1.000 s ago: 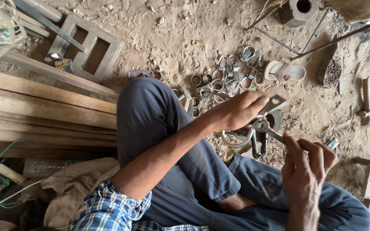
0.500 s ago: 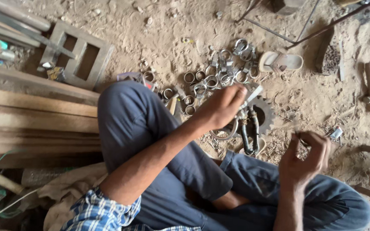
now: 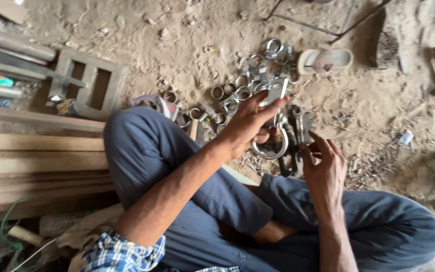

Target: The person sits on the ground and uses pliers and a hammer to repair small metal parts. They repeatedly pick up parts, clamp them with pliers, and strike them with a hammer to shape or flatten them.

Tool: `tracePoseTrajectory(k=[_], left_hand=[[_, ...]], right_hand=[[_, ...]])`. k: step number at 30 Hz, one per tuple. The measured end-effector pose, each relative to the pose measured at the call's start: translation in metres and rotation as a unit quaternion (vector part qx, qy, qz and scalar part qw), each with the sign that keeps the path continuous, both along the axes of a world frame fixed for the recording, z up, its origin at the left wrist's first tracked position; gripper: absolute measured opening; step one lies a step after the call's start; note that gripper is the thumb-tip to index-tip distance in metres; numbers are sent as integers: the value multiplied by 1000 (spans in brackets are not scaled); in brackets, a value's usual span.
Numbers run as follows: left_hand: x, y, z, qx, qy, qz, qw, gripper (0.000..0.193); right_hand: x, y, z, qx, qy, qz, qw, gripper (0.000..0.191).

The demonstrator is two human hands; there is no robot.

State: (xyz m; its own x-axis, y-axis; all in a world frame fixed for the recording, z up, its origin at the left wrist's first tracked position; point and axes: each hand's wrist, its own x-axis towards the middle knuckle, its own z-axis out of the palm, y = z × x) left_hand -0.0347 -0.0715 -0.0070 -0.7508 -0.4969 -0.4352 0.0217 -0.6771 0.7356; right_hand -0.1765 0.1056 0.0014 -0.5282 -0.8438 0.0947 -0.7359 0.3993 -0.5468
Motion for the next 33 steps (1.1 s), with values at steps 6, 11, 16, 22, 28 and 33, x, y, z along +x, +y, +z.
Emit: tracePoseTrajectory(k=[6, 11, 16, 22, 28, 33], left_hand=[[-5, 20, -10, -57, -39, -79, 994, 56], [-11, 34, 9, -404, 51, -112, 906, 49], [-14, 40, 25, -479, 38, -134, 867, 52], [-16, 43, 20, -485, 3, -175, 857, 60], [-13, 38, 18, -594, -46, -182, 782, 60], [-13, 42, 24, -545, 23, -125, 829, 45]], right_hand=[[-5, 1, 11, -112, 23, 16, 993, 21], [-3, 6, 0, -138, -203, 29, 969, 12], [-13, 9, -4, -211, -279, 54, 935, 12], [-17, 12, 9, -251, -263, 102, 926, 12], [-17, 17, 12, -211, -309, 136, 917, 14], [-10, 13, 8, -216, -316, 97, 919, 14]])
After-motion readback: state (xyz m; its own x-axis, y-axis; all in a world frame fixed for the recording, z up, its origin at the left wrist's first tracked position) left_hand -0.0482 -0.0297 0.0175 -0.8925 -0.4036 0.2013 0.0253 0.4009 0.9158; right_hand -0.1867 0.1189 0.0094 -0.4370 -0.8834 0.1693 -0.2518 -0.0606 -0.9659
